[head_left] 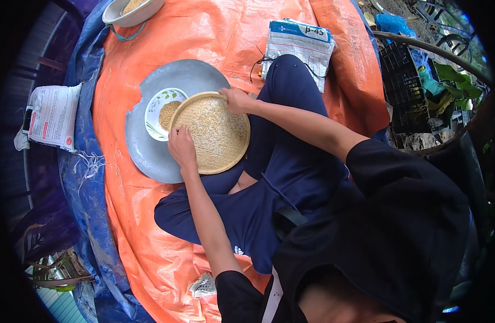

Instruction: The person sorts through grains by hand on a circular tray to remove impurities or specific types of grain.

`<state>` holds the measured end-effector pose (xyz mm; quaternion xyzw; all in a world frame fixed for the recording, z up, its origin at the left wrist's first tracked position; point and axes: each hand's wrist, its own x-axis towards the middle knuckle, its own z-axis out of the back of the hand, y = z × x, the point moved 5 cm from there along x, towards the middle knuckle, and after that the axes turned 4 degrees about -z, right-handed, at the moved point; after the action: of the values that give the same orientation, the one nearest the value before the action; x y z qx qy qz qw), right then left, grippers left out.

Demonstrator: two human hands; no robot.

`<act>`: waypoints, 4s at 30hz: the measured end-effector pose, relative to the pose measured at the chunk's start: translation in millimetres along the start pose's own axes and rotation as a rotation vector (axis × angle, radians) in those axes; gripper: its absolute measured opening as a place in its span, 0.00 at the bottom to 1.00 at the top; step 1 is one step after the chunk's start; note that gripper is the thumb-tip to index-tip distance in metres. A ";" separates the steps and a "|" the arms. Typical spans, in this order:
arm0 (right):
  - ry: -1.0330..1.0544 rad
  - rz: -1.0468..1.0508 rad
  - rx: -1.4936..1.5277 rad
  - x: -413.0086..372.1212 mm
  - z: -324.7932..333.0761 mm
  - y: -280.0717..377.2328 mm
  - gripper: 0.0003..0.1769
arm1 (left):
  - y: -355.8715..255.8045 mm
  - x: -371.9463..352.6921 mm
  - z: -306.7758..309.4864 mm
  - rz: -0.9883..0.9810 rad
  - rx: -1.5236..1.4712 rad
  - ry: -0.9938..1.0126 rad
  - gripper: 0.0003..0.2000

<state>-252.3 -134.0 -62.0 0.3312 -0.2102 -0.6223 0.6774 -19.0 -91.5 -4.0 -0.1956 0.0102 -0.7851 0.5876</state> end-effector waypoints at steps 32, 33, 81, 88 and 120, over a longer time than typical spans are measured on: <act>0.473 -0.627 1.399 -68.0 -61.5 38.9 0.16 | -8.0 0.5 7.7 0.042 -0.075 0.033 0.07; 0.494 -0.622 1.389 -68.2 -63.5 40.8 0.16 | -9.8 1.0 6.7 0.024 -0.054 0.032 0.07; 0.587 -0.646 1.479 -71.7 -67.8 45.9 0.26 | -26.8 11.1 -10.4 -0.169 0.394 0.139 0.05; 0.573 -0.641 1.507 -69.1 -67.9 44.2 0.27 | -19.1 12.1 -13.8 -0.181 0.383 0.176 0.07; 0.565 -0.678 1.525 -68.8 -70.6 41.5 0.25 | -22.8 15.6 -1.0 -0.204 0.063 0.114 0.04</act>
<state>-183.3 -53.0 -72.6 0.8793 -0.2836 -0.3748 0.0772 -43.8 -99.1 5.3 -0.1322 -0.0011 -0.8505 0.5090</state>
